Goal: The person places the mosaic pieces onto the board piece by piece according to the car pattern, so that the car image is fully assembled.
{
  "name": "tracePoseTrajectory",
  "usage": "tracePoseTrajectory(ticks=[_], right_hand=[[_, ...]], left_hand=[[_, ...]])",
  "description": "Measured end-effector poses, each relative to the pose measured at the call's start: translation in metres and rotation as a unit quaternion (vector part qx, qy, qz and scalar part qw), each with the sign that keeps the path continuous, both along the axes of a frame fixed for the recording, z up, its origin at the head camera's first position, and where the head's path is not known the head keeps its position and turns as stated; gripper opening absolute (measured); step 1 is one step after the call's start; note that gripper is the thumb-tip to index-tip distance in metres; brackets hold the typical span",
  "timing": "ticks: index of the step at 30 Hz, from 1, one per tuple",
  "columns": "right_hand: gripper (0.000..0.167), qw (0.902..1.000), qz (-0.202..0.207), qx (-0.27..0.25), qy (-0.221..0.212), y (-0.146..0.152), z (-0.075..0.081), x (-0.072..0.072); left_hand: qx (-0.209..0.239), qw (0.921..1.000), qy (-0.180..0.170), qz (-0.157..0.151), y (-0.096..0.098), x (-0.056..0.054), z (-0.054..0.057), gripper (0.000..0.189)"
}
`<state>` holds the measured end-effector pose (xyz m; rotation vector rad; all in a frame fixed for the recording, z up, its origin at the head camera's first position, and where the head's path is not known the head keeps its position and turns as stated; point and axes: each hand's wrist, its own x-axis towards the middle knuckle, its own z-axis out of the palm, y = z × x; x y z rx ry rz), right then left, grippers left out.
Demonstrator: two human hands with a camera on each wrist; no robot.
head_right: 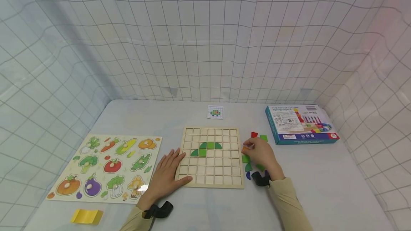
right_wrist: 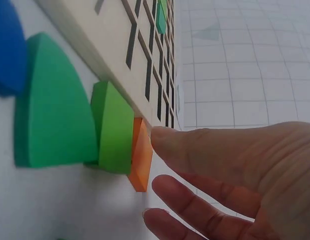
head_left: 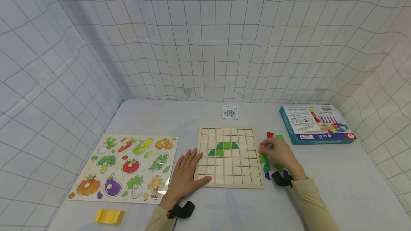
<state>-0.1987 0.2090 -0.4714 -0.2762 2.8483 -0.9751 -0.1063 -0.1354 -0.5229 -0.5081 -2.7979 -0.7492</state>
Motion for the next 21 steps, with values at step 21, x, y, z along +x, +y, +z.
tracePoseTrajectory(ticks=[21], right_hand=[[0.025,0.9994,-0.019,0.011,-0.027,0.0039,0.0007,-0.0006]], left_hand=[[-0.011,0.9998,-0.017,0.004,0.0003,-0.0004,0.0011,0.086]])
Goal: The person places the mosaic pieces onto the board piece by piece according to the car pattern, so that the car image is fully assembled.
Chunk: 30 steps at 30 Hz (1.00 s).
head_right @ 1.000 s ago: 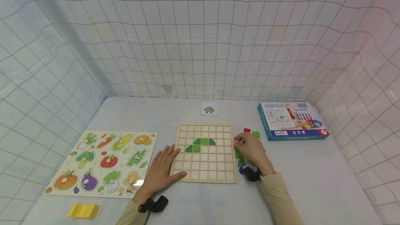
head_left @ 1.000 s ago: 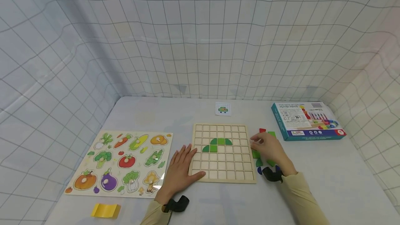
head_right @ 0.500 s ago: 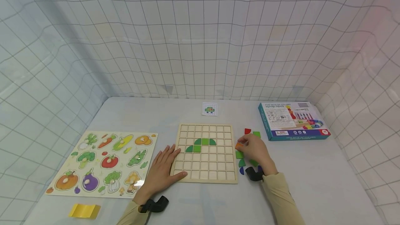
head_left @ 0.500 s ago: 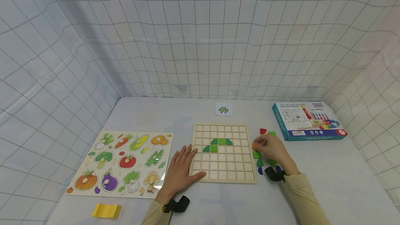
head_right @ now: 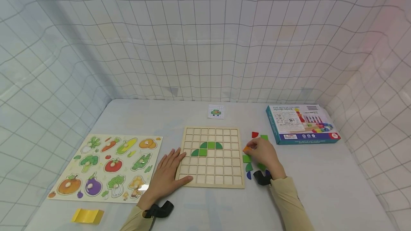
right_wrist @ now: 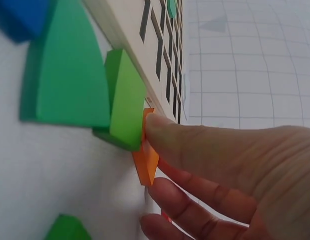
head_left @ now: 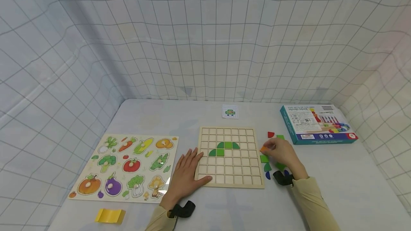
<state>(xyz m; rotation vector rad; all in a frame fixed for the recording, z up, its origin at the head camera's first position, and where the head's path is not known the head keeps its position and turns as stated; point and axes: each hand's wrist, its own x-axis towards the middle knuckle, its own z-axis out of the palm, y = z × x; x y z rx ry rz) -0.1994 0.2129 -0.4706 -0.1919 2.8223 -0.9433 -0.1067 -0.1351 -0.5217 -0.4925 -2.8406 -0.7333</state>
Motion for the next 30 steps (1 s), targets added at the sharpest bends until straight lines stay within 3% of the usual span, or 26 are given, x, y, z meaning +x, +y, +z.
tracePoseTrajectory(ticks=[17,24,30], right_hand=[[0.024,0.9999,0.012,0.0,-0.01,0.003,-0.004,-0.002],[0.021,0.9998,0.0,-0.011,0.016,0.003,-0.009,0.004],[0.015,0.9973,0.001,-0.036,0.064,-0.002,-0.01,0.01]], left_hand=[[-0.005,0.9999,-0.01,0.001,0.001,0.0,0.0,0.084],[0.0,1.0,-0.008,0.0,0.001,0.001,0.001,0.084],[0.002,1.0,0.009,-0.001,0.0,0.0,-0.001,0.085]])
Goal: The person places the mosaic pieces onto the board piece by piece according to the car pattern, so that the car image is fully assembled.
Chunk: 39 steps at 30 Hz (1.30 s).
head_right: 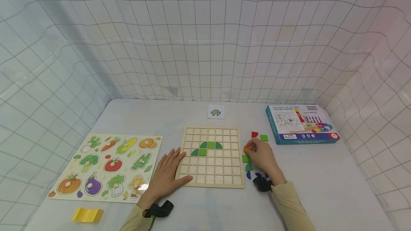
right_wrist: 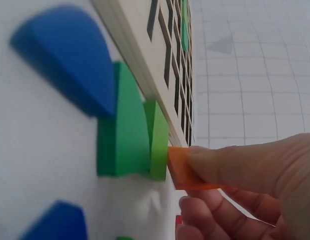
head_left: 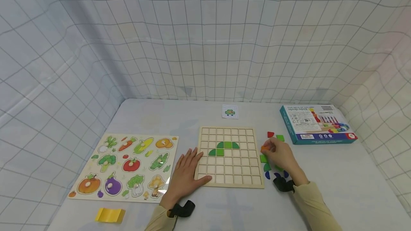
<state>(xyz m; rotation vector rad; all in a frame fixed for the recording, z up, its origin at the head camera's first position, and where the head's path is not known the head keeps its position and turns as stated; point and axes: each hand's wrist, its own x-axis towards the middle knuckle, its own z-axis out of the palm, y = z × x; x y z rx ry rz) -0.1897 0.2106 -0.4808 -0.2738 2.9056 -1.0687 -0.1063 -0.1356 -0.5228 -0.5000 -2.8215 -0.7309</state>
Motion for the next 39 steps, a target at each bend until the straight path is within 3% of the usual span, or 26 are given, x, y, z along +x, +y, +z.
tracePoseTrajectory(ticks=[9,16,27,39], right_hand=[[0.013,0.9969,0.005,-0.05,0.06,-0.017,-0.001,0.007],[0.014,0.9908,0.038,-0.065,0.113,-0.038,0.004,0.009],[0.014,0.9884,0.102,-0.091,0.067,-0.076,0.005,0.009],[0.009,0.9902,0.121,-0.064,0.03,-0.097,0.007,0.007]], left_hand=[[-0.001,1.0,0.0,0.003,0.0,-0.001,-0.002,0.086],[-0.001,1.0,0.006,0.003,0.0,-0.002,-0.002,0.085],[-0.008,0.9996,-0.027,0.008,0.001,0.0,0.002,0.086],[-0.014,0.9994,-0.032,0.009,0.0,-0.001,0.0,0.086]])
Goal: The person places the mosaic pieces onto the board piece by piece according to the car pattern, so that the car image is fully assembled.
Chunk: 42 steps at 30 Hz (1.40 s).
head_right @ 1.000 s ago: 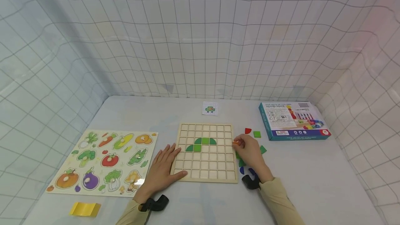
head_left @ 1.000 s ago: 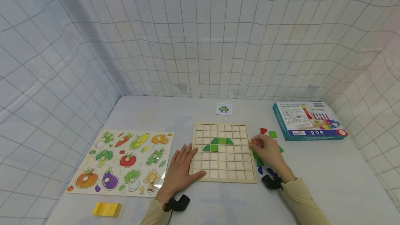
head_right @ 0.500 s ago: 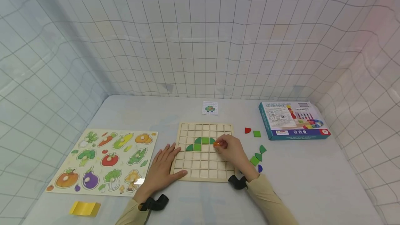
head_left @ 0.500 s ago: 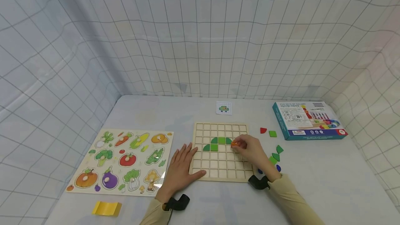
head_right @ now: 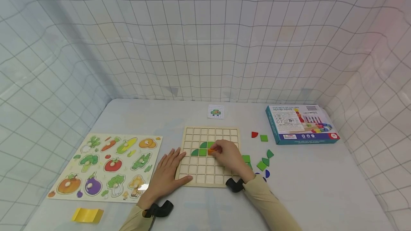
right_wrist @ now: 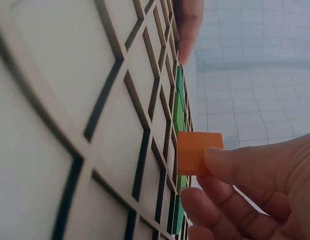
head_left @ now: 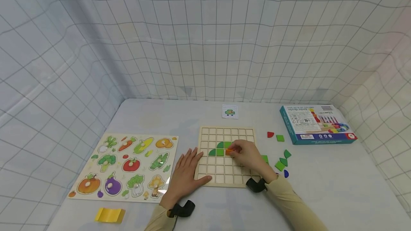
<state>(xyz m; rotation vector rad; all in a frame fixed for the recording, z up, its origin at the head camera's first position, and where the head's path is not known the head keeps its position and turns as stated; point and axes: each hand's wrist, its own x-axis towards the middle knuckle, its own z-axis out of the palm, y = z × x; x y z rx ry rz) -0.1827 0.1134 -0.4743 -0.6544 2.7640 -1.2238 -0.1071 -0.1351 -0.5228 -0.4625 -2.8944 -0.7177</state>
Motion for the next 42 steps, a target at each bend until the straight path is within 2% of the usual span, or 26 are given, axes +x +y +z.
tracePoseTrajectory(ticks=[8,15,27,35,42], right_hand=[[0.009,0.9994,-0.019,0.027,-0.004,-0.0039,-0.0016,-0.0018],[0.008,0.9985,-0.025,0.047,0.015,-0.0047,-0.0028,-0.0036],[0.007,0.997,-0.029,0.071,0.013,-0.0051,-0.0028,-0.0043],[0.01,0.9949,-0.022,0.097,0.011,-0.0058,-0.0012,-0.0041],[0.01,0.9952,-0.018,0.095,0.011,-0.0037,-0.0002,-0.0037]], left_hand=[[0.002,1.0,0.002,-0.002,-0.0003,-0.0002,-0.0008,0.086],[0.008,0.9999,0.006,-0.003,-0.0006,-0.0005,-0.0017,0.086],[0.015,0.9991,0.04,-0.008,-0.0006,-0.0001,-0.0037,0.085],[0.016,0.9994,0.029,-0.007,-0.0003,0.0013,-0.0021,0.085],[0.01,0.9997,0.022,-0.006,-0.0002,0.0008,-0.0003,0.085]])
